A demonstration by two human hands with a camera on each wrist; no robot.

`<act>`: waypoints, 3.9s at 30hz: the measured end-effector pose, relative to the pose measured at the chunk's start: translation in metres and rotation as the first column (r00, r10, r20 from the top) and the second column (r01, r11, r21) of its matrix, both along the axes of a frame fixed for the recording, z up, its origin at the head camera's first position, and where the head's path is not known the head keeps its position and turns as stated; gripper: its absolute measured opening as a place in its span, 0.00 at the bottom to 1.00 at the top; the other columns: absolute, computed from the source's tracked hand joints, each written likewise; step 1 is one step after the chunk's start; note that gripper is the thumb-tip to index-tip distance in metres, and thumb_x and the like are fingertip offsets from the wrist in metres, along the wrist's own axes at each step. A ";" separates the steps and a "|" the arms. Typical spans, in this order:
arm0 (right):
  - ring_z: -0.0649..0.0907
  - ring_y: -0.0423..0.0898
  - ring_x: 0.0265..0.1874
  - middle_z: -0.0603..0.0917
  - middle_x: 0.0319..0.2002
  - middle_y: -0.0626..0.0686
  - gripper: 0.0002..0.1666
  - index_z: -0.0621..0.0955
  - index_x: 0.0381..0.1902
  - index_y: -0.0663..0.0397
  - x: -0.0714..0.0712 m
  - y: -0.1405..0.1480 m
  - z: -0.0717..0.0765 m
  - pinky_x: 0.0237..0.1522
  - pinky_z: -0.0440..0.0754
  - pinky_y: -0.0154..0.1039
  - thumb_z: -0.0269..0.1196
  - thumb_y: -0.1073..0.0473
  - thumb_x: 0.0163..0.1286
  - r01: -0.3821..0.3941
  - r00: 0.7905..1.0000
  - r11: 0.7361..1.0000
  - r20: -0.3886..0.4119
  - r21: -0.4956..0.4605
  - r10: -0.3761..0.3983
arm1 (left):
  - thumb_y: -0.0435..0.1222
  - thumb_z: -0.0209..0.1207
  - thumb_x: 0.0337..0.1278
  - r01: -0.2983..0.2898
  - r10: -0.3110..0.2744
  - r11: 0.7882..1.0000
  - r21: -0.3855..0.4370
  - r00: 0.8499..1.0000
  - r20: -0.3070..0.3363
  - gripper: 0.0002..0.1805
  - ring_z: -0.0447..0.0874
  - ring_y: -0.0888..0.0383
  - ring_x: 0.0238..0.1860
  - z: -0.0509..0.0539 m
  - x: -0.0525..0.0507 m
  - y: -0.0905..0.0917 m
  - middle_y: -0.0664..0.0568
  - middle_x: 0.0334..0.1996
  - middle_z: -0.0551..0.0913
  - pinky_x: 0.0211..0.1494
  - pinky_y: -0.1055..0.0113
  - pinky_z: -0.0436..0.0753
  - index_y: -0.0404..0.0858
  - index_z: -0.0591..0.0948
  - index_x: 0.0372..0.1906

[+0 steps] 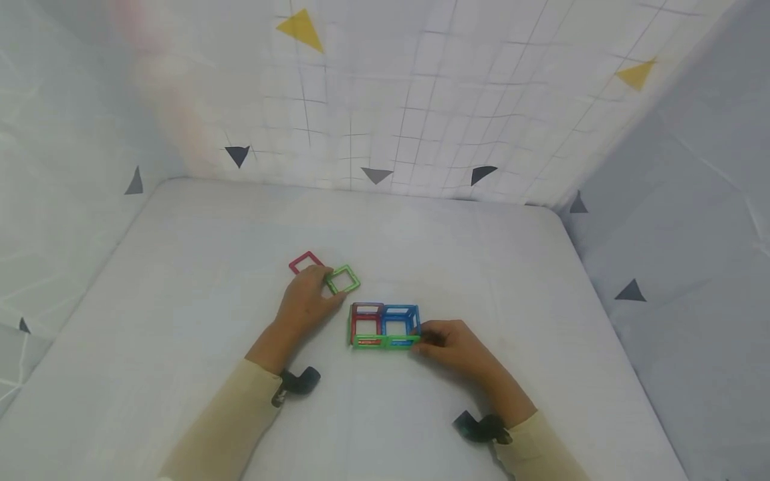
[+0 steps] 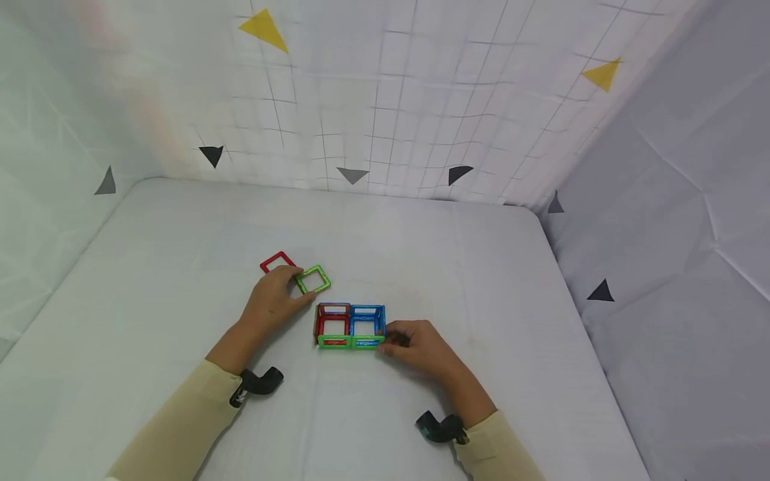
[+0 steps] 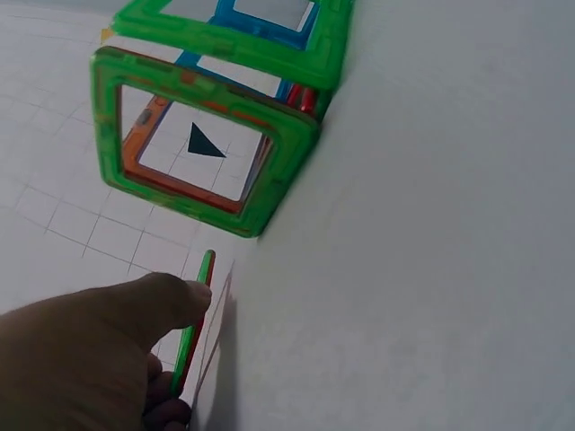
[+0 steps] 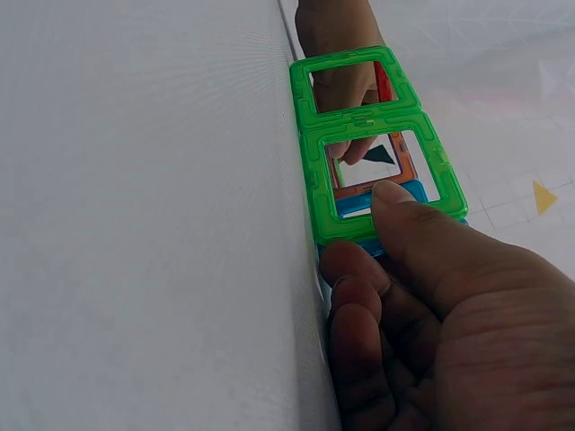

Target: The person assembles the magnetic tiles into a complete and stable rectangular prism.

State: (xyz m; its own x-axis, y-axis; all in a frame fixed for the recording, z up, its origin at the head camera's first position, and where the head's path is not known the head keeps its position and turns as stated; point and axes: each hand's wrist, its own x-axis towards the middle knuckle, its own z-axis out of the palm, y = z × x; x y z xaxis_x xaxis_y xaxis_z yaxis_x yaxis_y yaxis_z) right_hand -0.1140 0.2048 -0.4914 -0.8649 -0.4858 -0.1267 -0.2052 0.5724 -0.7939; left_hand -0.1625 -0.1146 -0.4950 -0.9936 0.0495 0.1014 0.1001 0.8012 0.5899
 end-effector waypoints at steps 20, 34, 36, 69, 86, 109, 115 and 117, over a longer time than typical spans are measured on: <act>0.81 0.42 0.33 0.85 0.33 0.41 0.13 0.86 0.45 0.46 0.000 -0.001 -0.003 0.38 0.83 0.33 0.69 0.49 0.65 -0.011 1.000 1.000 -0.028 -0.005 0.011 | 0.48 0.71 0.53 0.137 -0.135 0.989 0.046 0.990 -0.047 0.28 0.76 0.51 0.63 0.007 0.011 -0.008 0.50 0.59 0.80 0.66 0.52 0.77 0.43 0.80 0.59; 0.81 0.43 0.33 0.84 0.33 0.42 0.13 0.86 0.44 0.46 -0.002 0.000 -0.002 0.37 0.83 0.34 0.70 0.49 0.65 -0.001 1.000 1.000 -0.014 0.009 0.001 | 0.49 0.70 0.54 0.204 -0.199 0.978 0.048 0.976 -0.089 0.29 0.77 0.53 0.61 0.011 0.009 -0.004 0.51 0.60 0.79 0.64 0.55 0.79 0.43 0.79 0.60; 0.81 0.43 0.33 0.84 0.33 0.42 0.13 0.86 0.44 0.46 -0.002 -0.001 -0.001 0.37 0.83 0.34 0.70 0.49 0.65 0.000 1.000 1.000 -0.014 0.011 0.000 | 0.49 0.70 0.54 0.207 -0.203 0.977 0.051 0.976 -0.079 0.30 0.76 0.53 0.61 0.014 0.010 -0.004 0.51 0.60 0.78 0.64 0.55 0.79 0.43 0.79 0.61; 0.80 0.43 0.32 0.83 0.32 0.42 0.13 0.85 0.43 0.46 -0.002 0.001 -0.005 0.34 0.82 0.33 0.70 0.49 0.64 -0.009 1.000 1.000 -0.028 -0.008 0.008 | 0.50 0.72 0.51 0.301 -0.302 0.953 0.034 0.949 0.092 0.30 0.78 0.56 0.59 0.048 0.025 0.002 0.57 0.59 0.79 0.59 0.55 0.82 0.47 0.80 0.60; 0.81 0.42 0.32 0.85 0.34 0.42 0.14 0.86 0.44 0.46 -0.002 0.001 -0.004 0.36 0.83 0.34 0.70 0.48 0.64 -0.010 1.000 1.000 -0.022 -0.016 0.009 | 0.49 0.72 0.50 0.337 -0.338 0.941 0.033 0.929 0.151 0.28 0.76 0.60 0.59 0.055 0.033 0.007 0.60 0.57 0.80 0.60 0.56 0.82 0.48 0.81 0.58; 0.81 0.42 0.33 0.85 0.35 0.42 0.13 0.86 0.45 0.47 -0.002 0.001 -0.002 0.37 0.83 0.34 0.70 0.50 0.65 -0.018 0.999 1.000 -0.037 -0.010 0.018 | 0.51 0.73 0.48 0.397 -0.381 0.916 -0.064 0.908 0.177 0.27 0.75 0.60 0.62 0.061 0.039 0.015 0.62 0.58 0.80 0.63 0.57 0.80 0.49 0.83 0.56; 0.81 0.42 0.33 0.85 0.34 0.41 0.13 0.86 0.44 0.46 -0.001 0.000 -0.003 0.37 0.83 0.34 0.70 0.49 0.65 -0.013 1.000 1.000 -0.029 -0.013 0.013 | 0.51 0.73 0.48 0.412 -0.399 0.909 -0.060 0.903 0.160 0.27 0.75 0.61 0.61 0.061 0.040 0.015 0.62 0.57 0.80 0.61 0.58 0.81 0.49 0.83 0.55; 0.81 0.42 0.33 0.85 0.34 0.42 0.13 0.85 0.44 0.46 -0.001 0.000 -0.003 0.37 0.83 0.34 0.70 0.49 0.65 -0.012 1.000 1.000 -0.024 -0.016 0.012 | 0.51 0.73 0.49 0.417 -0.405 0.907 -0.056 0.901 0.156 0.27 0.75 0.61 0.60 0.061 0.040 0.015 0.63 0.56 0.80 0.62 0.59 0.81 0.49 0.83 0.55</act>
State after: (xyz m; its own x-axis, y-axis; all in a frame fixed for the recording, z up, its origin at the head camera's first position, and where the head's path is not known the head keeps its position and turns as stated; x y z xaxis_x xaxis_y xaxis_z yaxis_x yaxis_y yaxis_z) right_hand -0.1151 0.2049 -0.4944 -0.8615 -0.4981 -0.0981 -0.2312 0.5571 -0.7976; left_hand -0.1221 -0.0999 -0.4338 -0.8868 0.4586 -0.0575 0.3543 0.7542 0.5529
